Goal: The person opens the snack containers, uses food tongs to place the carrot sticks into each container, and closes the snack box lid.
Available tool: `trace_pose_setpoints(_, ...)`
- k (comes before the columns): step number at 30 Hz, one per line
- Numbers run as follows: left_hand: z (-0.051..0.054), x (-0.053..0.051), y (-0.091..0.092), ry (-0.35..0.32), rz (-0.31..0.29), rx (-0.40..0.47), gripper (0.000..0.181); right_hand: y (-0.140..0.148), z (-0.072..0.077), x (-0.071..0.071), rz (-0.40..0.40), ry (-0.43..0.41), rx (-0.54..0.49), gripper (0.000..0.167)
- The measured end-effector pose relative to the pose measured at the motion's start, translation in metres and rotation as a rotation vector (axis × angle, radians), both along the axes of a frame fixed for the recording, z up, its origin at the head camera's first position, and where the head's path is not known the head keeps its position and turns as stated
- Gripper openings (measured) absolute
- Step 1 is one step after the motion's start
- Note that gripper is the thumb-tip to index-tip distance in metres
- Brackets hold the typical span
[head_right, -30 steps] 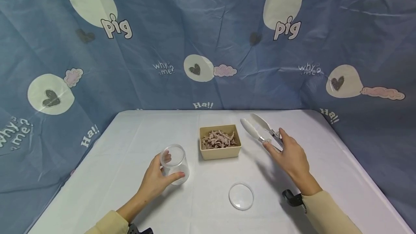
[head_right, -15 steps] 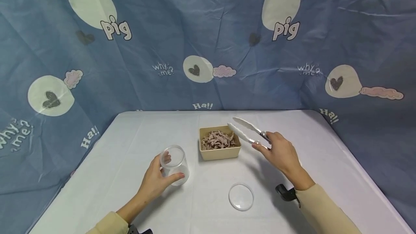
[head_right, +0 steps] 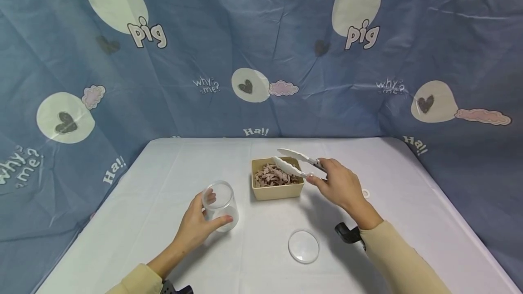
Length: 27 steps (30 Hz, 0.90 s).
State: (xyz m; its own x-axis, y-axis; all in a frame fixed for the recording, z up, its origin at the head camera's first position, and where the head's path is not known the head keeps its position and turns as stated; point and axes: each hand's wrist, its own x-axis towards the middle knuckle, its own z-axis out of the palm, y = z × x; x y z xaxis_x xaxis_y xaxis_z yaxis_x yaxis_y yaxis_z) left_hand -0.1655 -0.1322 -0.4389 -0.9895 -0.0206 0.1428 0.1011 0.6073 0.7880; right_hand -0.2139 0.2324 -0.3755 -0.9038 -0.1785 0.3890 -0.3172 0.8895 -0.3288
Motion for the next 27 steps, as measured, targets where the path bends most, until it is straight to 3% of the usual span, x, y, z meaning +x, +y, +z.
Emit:
trace_pose_setpoints(14,-0.001,0.003,0.001,0.011,-0.013,0.011,0.098,-0.005,0.008,-0.009,0.049,-0.125,0.120,0.048)
trace_pose_setpoints(27,-0.001,0.002,0.001,0.009,-0.014,0.020,0.097,-0.009,0.036,-0.014,0.088,-0.243,0.238,0.058)
